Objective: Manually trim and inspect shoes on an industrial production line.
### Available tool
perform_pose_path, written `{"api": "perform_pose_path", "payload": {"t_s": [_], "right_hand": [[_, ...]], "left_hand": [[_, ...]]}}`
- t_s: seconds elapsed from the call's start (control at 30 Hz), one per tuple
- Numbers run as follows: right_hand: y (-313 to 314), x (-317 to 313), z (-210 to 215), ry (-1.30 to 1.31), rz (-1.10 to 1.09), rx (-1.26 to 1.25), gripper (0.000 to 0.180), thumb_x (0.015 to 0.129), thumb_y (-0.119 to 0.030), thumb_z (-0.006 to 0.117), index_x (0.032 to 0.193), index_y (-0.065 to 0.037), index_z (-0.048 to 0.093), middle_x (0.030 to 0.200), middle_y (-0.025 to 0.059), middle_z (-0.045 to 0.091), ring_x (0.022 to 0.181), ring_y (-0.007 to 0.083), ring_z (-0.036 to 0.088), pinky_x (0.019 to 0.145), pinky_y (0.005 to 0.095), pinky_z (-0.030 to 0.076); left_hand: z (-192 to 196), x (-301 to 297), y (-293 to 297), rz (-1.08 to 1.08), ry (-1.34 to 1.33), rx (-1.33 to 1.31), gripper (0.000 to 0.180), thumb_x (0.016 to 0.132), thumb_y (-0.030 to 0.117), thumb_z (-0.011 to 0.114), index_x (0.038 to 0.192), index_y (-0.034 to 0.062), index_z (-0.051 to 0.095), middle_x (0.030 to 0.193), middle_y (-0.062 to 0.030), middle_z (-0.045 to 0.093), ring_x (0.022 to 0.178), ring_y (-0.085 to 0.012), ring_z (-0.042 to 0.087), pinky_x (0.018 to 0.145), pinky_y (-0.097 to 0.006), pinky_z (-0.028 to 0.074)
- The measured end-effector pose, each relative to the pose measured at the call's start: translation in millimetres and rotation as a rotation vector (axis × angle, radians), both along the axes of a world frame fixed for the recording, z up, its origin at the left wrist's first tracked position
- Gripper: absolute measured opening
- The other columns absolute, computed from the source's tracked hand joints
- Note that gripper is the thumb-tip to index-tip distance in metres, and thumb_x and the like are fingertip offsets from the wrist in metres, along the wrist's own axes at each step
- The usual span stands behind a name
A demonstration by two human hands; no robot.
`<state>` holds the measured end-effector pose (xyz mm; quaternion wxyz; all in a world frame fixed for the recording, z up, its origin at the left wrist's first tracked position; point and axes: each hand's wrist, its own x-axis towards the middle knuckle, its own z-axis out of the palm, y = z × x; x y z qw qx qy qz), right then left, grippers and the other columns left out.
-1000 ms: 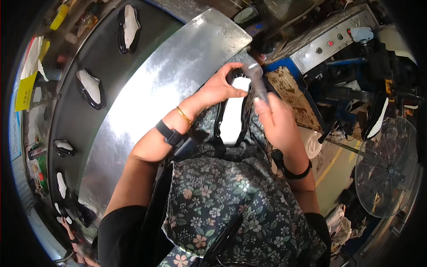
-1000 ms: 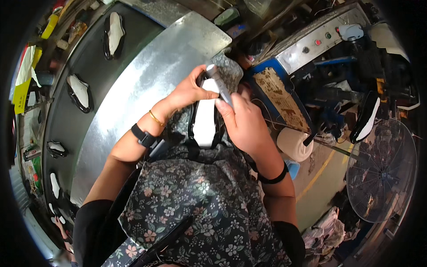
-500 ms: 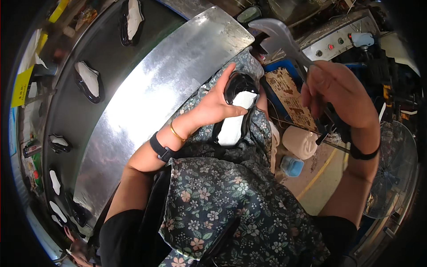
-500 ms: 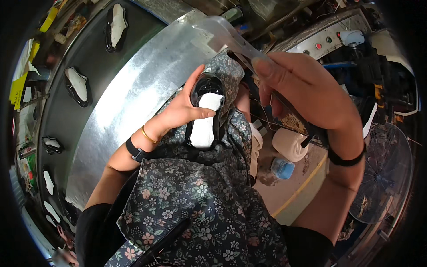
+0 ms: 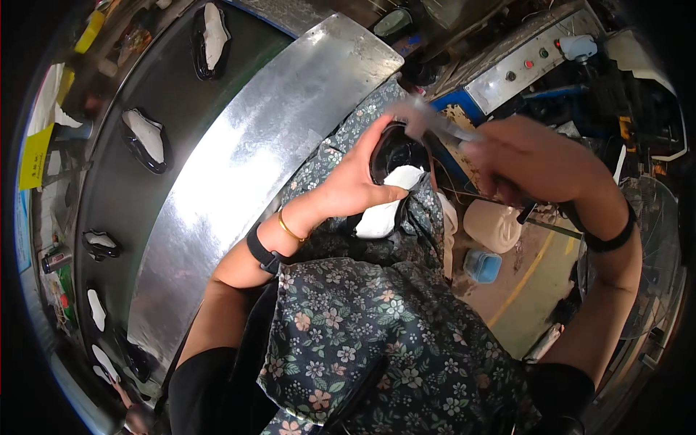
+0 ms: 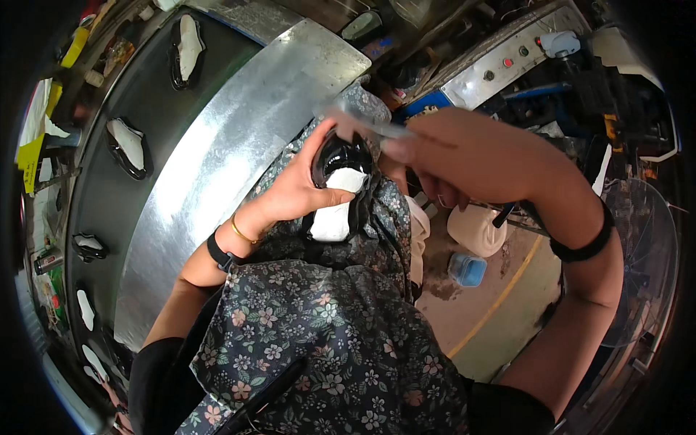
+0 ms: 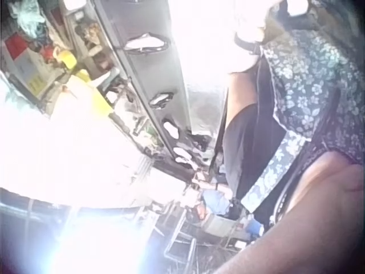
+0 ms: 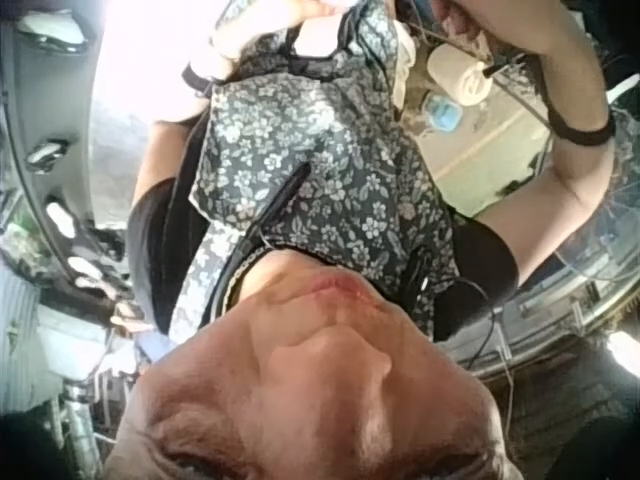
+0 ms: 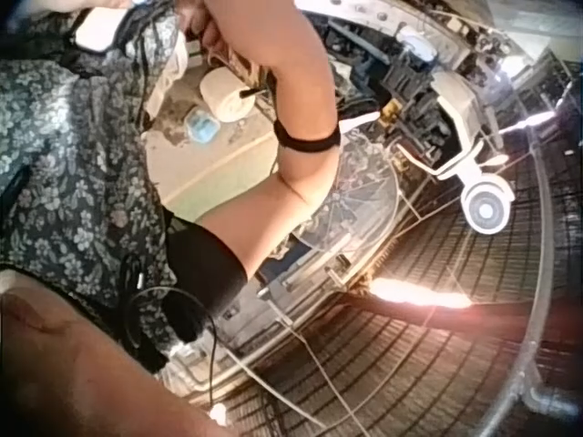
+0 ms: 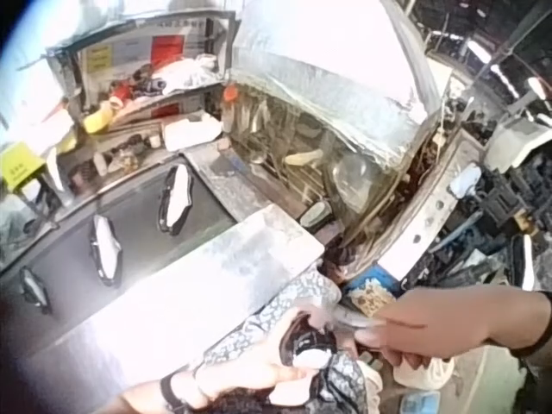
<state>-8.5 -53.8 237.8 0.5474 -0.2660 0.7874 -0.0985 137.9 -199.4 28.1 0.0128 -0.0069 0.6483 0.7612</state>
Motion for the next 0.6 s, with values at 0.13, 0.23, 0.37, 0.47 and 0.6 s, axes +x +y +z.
{"api": "perform_pose_path", "payload": {"t_s": [0.13, 0.23, 0.37, 0.47, 0.6], "right_hand": [[11, 16, -26, -0.009, 0.026, -0.024, 0.051, 0.098, -0.049, 0.044, 0.087, -0.002, 0.062, 0.066, 0.0043, 0.058, 0.055, 0.0119, 0.060, 0.053, 0.0267, 0.047], [3, 5, -20, -0.049, 0.069, -0.047, 0.052, 0.097, -0.049, 0.045, 0.085, -0.001, 0.060, 0.066, 0.0051, 0.059, 0.054, 0.0123, 0.060, 0.052, 0.0266, 0.047], [-18, -20, -63, -0.122, -0.232, -0.447, 0.042, 0.094, -0.042, 0.052, 0.085, -0.001, 0.060, 0.067, 0.0053, 0.060, 0.051, 0.0124, 0.056, 0.055, 0.0259, 0.048], [-76, -27, -147, 0.024, -0.296, -0.560, 0.028, 0.091, -0.032, 0.058, 0.091, -0.004, 0.059, 0.070, 0.0035, 0.060, 0.058, 0.0108, 0.055, 0.058, 0.0230, 0.044], [-142, -40, -298, 0.154, -0.401, -0.734, 0.028, 0.084, -0.025, 0.063, 0.099, -0.002, 0.061, 0.078, 0.0059, 0.060, 0.068, 0.0147, 0.057, 0.063, 0.0275, 0.046]], "left_hand": [[-1, 3, 0, -0.003, 0.063, -0.048, 0.105, 0.067, 0.005, 0.079, 0.150, 0.0028, 0.016, 0.141, -0.0162, 0.040, 0.134, -0.0250, 0.037, 0.112, -0.035, 0.028], [-3, 6, -3, -0.002, 0.051, -0.052, 0.107, 0.068, 0.005, 0.080, 0.151, 0.0038, 0.013, 0.142, -0.0162, 0.039, 0.135, -0.0246, 0.037, 0.112, -0.035, 0.028], [-1, 28, -12, 0.092, 0.094, -0.060, 0.108, 0.069, 0.003, 0.079, 0.152, 0.0060, 0.011, 0.144, -0.0157, 0.038, 0.135, -0.0241, 0.036, 0.112, -0.034, 0.028], [2, 40, -16, 0.182, 0.100, 0.047, 0.112, 0.070, 0.008, 0.084, 0.153, 0.0062, 0.010, 0.150, -0.0151, 0.032, 0.137, -0.0226, 0.034, 0.112, -0.034, 0.026], [-7, 43, -24, 0.318, 0.102, 0.086, 0.111, 0.070, 0.005, 0.084, 0.154, 0.0081, 0.012, 0.148, -0.0128, 0.034, 0.132, -0.0217, 0.039, 0.110, -0.034, 0.030]]}}
